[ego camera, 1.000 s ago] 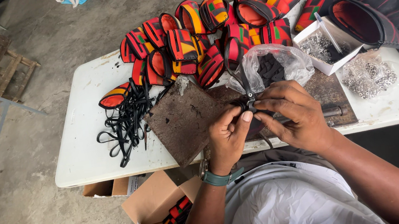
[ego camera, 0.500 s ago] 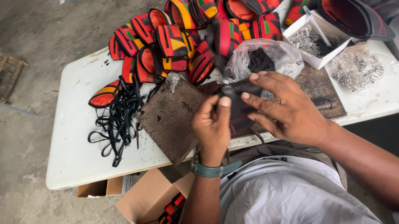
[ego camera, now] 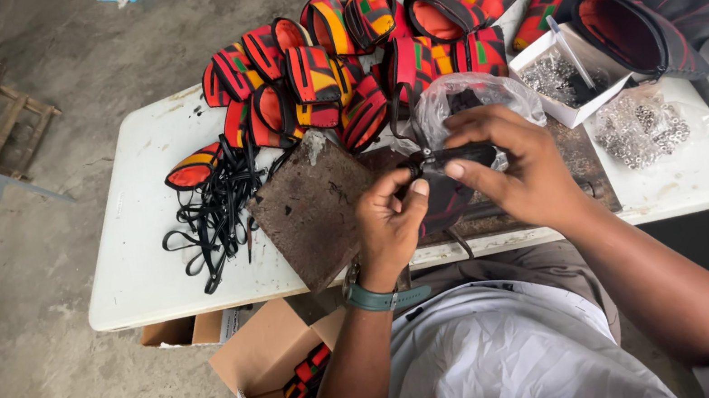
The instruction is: The person attaches zipper pulls to small fabric pouches using pliers, opens and zips the pouches closed, and places the finished pouches on a stack at the side of the table. They work through the pouches one at a time, taking new ones from the pile on the table.
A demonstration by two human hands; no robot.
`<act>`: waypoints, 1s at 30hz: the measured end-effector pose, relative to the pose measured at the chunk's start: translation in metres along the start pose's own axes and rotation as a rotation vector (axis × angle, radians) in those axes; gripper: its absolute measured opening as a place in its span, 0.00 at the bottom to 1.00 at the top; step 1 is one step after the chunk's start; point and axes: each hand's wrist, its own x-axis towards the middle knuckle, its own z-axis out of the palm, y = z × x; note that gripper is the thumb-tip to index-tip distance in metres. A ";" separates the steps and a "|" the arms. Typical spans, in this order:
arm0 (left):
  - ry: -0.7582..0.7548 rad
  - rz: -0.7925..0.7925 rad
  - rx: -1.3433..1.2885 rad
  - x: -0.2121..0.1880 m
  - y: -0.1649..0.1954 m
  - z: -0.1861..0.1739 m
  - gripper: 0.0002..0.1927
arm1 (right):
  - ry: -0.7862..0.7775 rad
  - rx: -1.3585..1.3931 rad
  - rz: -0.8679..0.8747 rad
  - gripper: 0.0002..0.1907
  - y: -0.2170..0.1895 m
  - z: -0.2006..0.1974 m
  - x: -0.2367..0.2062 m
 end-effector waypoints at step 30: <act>-0.087 -0.011 -0.104 -0.001 -0.008 0.003 0.03 | -0.087 0.171 0.285 0.11 -0.005 0.012 0.012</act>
